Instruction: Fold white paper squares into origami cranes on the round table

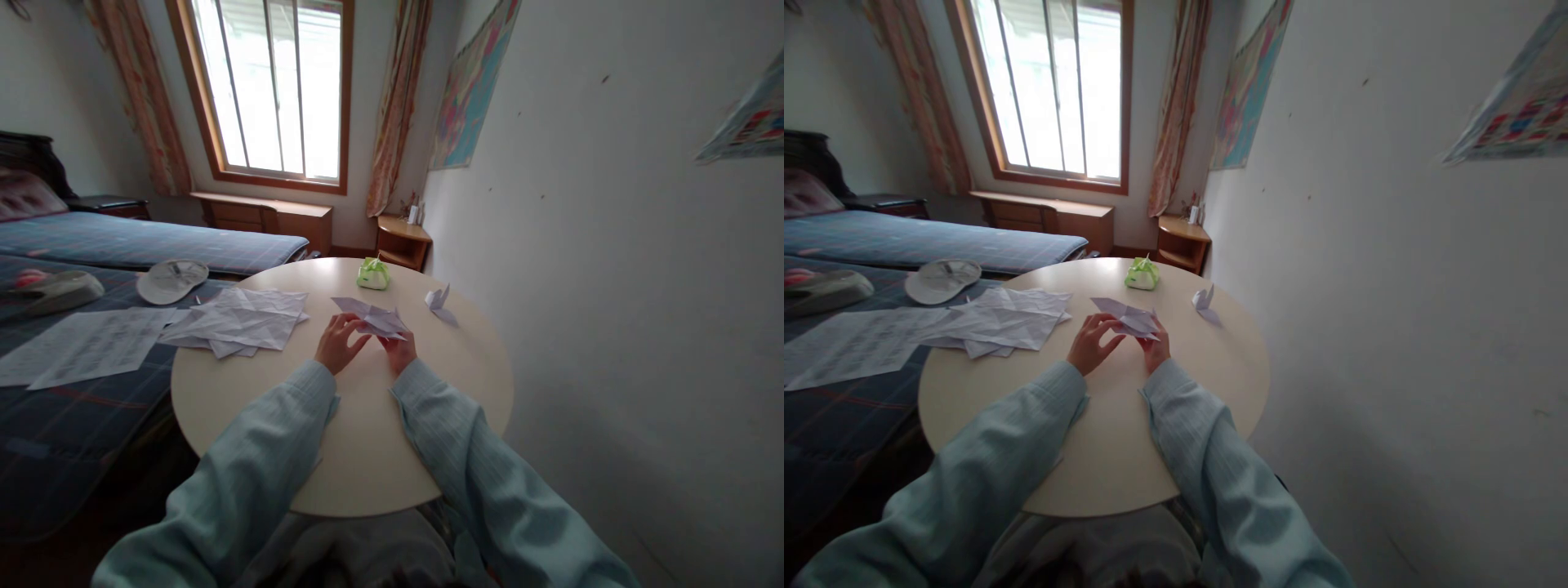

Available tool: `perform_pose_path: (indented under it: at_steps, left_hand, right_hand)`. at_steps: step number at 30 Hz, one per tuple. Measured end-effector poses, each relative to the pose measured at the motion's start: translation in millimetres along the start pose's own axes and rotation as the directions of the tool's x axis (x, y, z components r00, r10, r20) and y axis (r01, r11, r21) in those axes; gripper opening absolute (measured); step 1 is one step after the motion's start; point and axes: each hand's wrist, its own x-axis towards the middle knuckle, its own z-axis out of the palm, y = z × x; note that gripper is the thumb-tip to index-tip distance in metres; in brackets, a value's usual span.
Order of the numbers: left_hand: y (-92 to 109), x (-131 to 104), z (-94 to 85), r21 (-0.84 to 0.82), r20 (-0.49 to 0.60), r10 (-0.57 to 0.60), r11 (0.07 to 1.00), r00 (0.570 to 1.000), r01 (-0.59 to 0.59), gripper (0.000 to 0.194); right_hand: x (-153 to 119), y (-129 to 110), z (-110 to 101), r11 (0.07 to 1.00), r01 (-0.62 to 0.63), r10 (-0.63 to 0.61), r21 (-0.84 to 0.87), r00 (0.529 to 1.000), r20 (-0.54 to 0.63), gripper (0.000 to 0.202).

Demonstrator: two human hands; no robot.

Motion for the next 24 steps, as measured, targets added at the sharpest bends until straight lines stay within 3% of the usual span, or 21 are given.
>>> perform_pose_path:
  at_steps: [8, 15, 19, 24]
  left_hand:
    - [-7.3, 2.2, 2.9, -0.117, 0.014, -0.254, 0.96, 0.967, 0.254, 0.032]
    - [-11.9, 4.6, 7.8, -0.401, 0.134, -0.495, 0.765, 0.859, 0.504, 0.037]
    - [-11.8, 5.6, 8.0, -0.518, 0.201, -0.545, 0.646, 0.814, 0.56, 0.035]
    - [-11.4, 5.6, 8.6, -0.56, 0.236, -0.519, 0.618, 0.821, 0.552, 0.031]
  right_hand:
    - [-5.9, -5.7, 7.8, 0.987, -0.121, 0.132, -0.101, 0.986, 0.105, 0.019]
    - [-10.0, -2.5, 8.8, 0.971, -0.055, 0.111, -0.233, 0.966, 0.235, 0.015]
    - [-12.3, -4.5, 10.8, 0.964, -0.045, 0.105, -0.262, 0.969, 0.222, 0.014]
    - [-10.9, -4.7, 11.1, 0.967, -0.065, 0.109, -0.245, 0.98, 0.168, 0.013]
